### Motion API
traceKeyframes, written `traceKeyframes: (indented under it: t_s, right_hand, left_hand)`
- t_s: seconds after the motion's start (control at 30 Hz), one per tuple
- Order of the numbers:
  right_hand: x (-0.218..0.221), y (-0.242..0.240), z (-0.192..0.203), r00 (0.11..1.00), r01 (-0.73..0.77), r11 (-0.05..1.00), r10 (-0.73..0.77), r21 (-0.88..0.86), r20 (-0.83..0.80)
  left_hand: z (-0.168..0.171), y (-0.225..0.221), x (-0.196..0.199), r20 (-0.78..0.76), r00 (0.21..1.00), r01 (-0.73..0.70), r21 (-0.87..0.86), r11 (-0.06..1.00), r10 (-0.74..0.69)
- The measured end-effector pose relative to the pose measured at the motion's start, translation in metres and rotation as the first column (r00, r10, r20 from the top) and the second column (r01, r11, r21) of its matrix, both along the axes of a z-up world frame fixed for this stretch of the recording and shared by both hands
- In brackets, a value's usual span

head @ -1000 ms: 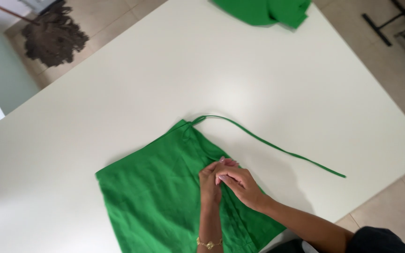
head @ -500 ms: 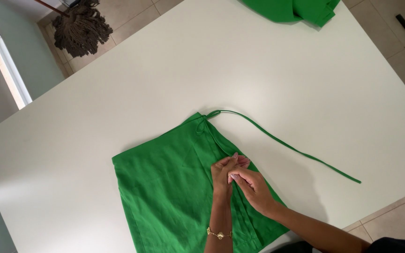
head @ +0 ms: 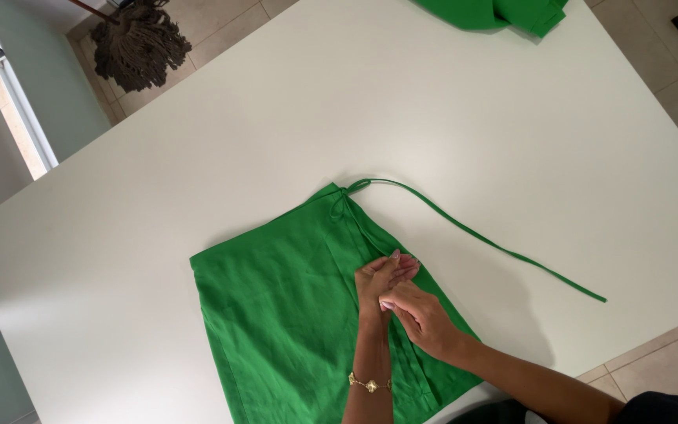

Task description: Performing a final quality inspection on a green skirt, checking seams and trimming loose threads with scissors.

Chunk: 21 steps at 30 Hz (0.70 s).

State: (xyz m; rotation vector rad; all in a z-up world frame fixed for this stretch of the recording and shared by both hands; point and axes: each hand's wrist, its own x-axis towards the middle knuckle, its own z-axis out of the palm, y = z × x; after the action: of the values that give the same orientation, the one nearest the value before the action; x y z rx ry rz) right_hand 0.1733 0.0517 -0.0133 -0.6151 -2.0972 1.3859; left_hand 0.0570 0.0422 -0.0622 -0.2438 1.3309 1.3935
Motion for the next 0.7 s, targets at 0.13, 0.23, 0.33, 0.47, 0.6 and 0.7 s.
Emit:
traceKeyframes:
  t_s: [0.13, 0.23, 0.33, 0.47, 0.6, 0.7]
  right_hand:
    - [0.002, -0.002, 0.003, 1.000, -0.011, 1.000, 0.011, 0.027, 0.001]
    - [0.005, -0.007, 0.001, 1.000, -0.010, 0.999, 0.009, 0.033, 0.009]
    - [0.003, -0.005, 0.000, 1.000, -0.007, 0.999, 0.007, 0.039, -0.005]
    - [0.006, -0.004, -0.007, 0.997, -0.082, 0.996, 0.082, 0.043, 0.017]
    - [0.019, -0.012, 0.015, 0.971, -0.190, 0.966, 0.211, 0.175, -0.110]
    - [0.049, -0.029, 0.015, 0.967, -0.192, 0.888, 0.245, 0.418, -0.076]
  left_hand:
    - [-0.006, 0.000, 0.001, 0.031, 0.999, -0.006, -0.056, 0.998, 0.008]
    - [0.002, 0.000, 0.002, 0.034, 0.999, -0.002, -0.071, 0.997, 0.004]
    - [-0.001, 0.002, 0.000, 0.047, 0.999, -0.005, -0.074, 0.997, 0.008]
    - [-0.010, 0.005, 0.001, 0.062, 0.998, -0.029, -0.063, 0.998, 0.033]
    - [0.005, 0.000, -0.003, -0.005, 0.998, 0.068, -0.010, 0.998, -0.068]
    - [-0.019, -0.004, -0.002, -0.055, 0.998, 0.028, 0.008, 1.000, -0.027]
